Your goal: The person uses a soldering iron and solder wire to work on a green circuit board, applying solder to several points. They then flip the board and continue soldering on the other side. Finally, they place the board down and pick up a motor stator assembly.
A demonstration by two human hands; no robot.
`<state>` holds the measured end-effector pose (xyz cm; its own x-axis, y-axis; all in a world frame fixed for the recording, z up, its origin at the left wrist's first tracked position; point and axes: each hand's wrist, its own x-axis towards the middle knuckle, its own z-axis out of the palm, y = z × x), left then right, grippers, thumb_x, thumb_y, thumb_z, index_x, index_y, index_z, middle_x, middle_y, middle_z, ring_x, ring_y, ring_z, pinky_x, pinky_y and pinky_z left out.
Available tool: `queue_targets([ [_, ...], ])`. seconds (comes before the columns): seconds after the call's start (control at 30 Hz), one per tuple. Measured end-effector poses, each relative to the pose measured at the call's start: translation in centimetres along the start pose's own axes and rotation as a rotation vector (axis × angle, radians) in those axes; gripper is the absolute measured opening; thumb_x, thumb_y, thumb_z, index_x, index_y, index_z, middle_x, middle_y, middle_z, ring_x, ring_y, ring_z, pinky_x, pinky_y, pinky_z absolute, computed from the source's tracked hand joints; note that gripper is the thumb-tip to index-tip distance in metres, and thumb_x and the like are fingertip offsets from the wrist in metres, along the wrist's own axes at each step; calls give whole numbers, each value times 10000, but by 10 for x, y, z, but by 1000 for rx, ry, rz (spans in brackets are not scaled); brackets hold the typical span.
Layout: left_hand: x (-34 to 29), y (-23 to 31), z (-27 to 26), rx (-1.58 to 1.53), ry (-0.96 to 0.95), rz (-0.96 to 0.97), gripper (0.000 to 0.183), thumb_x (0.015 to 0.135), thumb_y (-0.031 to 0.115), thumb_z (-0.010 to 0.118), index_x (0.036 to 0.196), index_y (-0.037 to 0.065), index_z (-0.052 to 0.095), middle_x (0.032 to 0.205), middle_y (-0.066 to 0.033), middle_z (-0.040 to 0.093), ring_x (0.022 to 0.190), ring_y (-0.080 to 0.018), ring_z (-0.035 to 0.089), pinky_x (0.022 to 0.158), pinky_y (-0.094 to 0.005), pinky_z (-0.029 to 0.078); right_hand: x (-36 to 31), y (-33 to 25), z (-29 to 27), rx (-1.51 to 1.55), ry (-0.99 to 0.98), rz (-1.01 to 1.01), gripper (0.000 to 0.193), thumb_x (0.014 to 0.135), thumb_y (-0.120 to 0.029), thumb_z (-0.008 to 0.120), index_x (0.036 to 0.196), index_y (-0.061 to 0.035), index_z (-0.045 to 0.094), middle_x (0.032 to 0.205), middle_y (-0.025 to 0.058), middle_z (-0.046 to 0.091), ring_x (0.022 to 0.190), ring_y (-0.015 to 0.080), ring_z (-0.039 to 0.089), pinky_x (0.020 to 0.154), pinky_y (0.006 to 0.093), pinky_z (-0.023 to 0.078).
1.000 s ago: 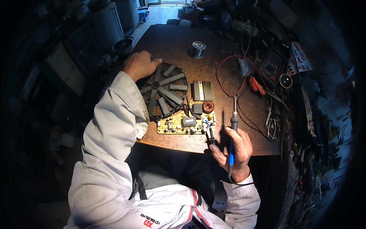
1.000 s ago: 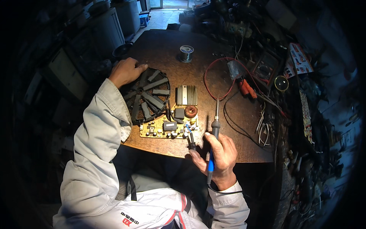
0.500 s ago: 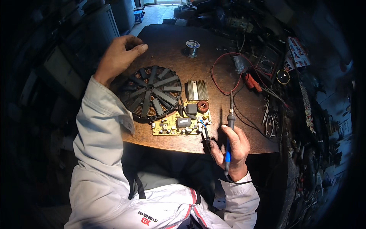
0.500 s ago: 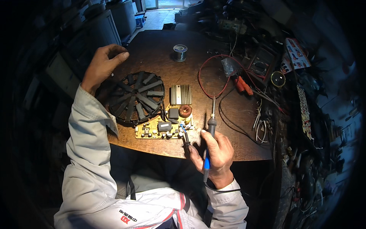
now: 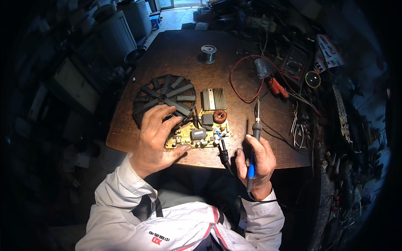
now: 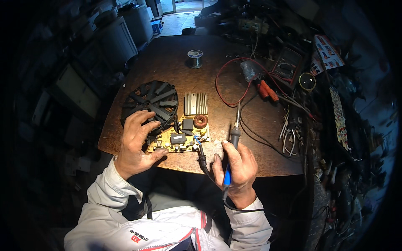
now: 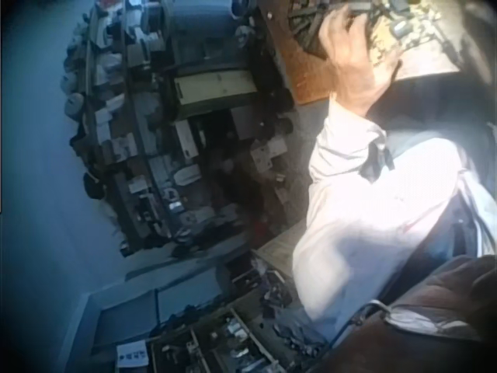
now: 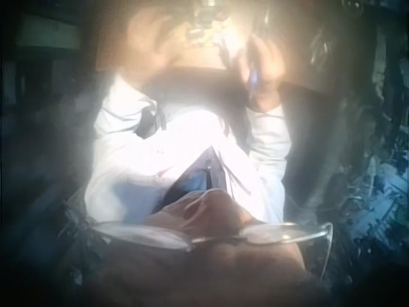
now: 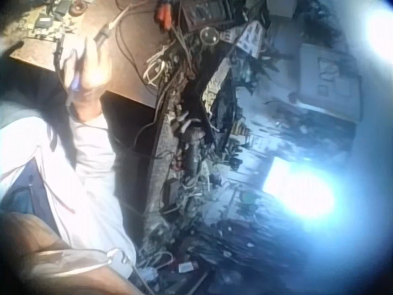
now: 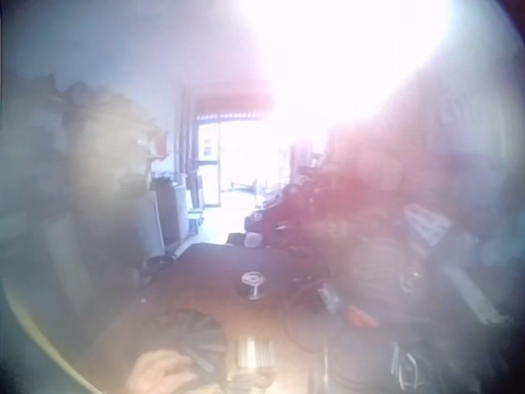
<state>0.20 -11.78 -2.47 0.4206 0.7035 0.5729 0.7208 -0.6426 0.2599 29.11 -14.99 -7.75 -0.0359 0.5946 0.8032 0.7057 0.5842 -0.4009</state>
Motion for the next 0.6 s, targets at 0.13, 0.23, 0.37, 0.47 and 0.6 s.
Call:
queue_targets([
  [0.13,-2,-1,10,18,-30,-54,778,681,376,932,1286,-14,635,1406,-259,565,1380,-486,456,1144,-579,387,2,-2,1,-24,27,27,466,723,-14,802,1176,2,694,984,221,699,766,346,698,689,405,563],
  [0.23,-3,-1,9,19,-46,-86,809,676,406,933,1297,-13,629,1419,-261,560,1394,-494,444,1153,-589,372,0,-4,1,-33,30,55,462,727,-4,795,1178,6,693,981,223,705,770,347,702,693,401,566],
  [0.37,-3,-2,9,-7,-40,-133,862,611,366,969,1300,-15,621,1413,-272,556,1395,-504,441,1148,-593,378,0,-4,5,-94,24,52,464,727,10,787,1180,15,688,976,224,711,786,346,713,708,391,575],
  [0.47,-3,-4,8,-22,-44,-142,871,583,318,981,1299,-15,614,1407,-282,549,1395,-510,439,1143,-602,382,0,-6,7,-127,29,42,452,741,39,758,1184,30,675,955,228,708,779,335,714,690,378,572],
  [0.6,-3,-3,3,-59,-120,-105,829,613,389,960,1255,-27,640,1371,-279,573,1377,-526,449,1123,-637,389,-5,-10,9,-246,51,59,449,809,116,682,1251,54,632,981,208,712,832,275,704,753,337,561],
])
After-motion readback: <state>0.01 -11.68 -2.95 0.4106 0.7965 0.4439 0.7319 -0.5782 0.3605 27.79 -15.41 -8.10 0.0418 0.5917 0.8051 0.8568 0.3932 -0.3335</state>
